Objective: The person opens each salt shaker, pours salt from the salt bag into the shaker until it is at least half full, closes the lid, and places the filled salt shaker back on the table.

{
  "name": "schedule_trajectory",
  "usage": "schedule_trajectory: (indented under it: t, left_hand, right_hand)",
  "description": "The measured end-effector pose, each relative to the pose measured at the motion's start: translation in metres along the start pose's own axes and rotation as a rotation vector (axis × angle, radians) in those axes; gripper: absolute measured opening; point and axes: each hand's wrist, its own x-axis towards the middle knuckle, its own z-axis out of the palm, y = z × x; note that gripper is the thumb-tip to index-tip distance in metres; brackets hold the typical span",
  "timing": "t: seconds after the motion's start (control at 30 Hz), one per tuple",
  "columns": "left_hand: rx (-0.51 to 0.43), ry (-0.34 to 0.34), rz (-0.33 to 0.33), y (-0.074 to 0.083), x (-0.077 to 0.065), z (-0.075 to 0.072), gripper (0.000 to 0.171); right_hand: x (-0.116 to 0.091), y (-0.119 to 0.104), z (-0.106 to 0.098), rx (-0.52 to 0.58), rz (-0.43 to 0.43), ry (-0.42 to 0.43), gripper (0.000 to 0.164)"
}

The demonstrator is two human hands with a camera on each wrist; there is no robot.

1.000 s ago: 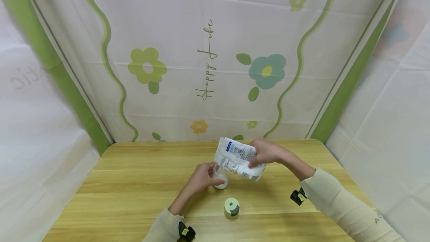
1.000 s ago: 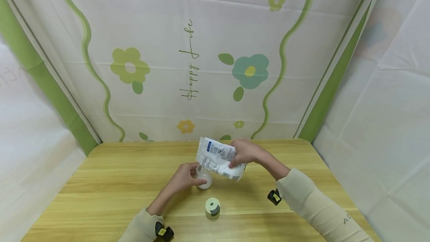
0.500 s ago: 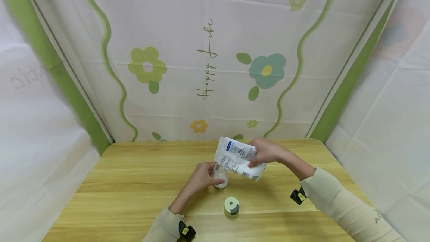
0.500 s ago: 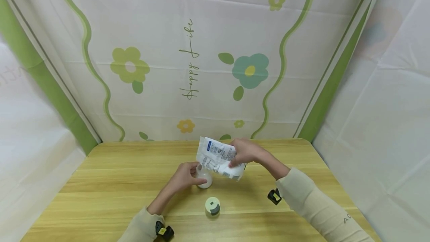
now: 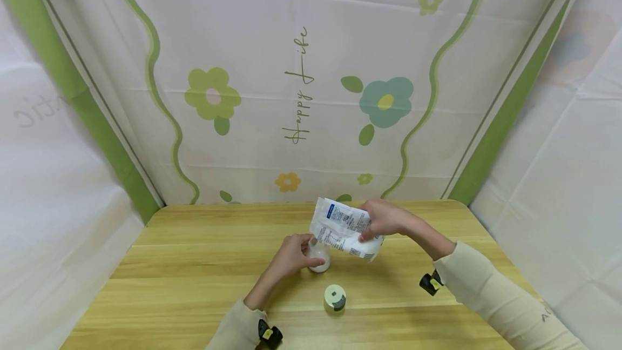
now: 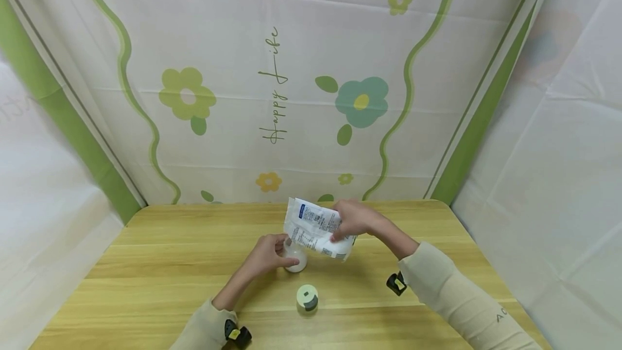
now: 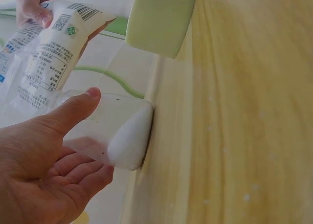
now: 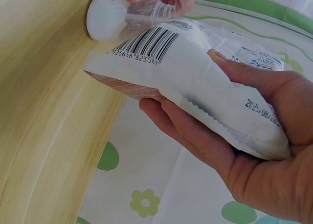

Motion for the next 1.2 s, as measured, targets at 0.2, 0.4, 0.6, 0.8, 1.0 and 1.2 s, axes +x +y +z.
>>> schedule_trajectory:
  t: [0.2,0.4,0.6,0.8,1.0,1.2]
  left_hand:
    - [-0.001,-0.003,-0.007,0.0010,-0.0005,-0.0003,0.053]
    - [0.009,-0.004,0.000,0.0002,-0.0009,0.0002,0.054]
    - [0.014,-0.006,0.007,0.0001,-0.0001,-0.0001,0.055]
    - [0.012,-0.004,0.009,0.0014,0.0000,-0.0004,0.053]
    - [0.011,0.001,0.009,0.0021,0.0000,-0.0008,0.052]
    - [0.015,-0.001,0.010,0.0022,-0.0002,-0.0011,0.051]
  right_hand:
    - [-0.0005,-0.0004,0.0000,0.011,0.006,0.001,0.031]
    - [-0.0006,0.0000,0.0007,0.015,0.014,0.001,0.032]
    - [-0.0006,0.0001,0.0008,0.015,0.017,0.000,0.033]
    - [-0.0004,0.0002,0.0004,0.012,0.019,-0.001,0.033]
    - [0.0001,0.0004,0.0005,0.012,0.025,-0.003,0.033]
    - [-0.0003,-0.0009,-0.0003,0.003,0.026,-0.002,0.032]
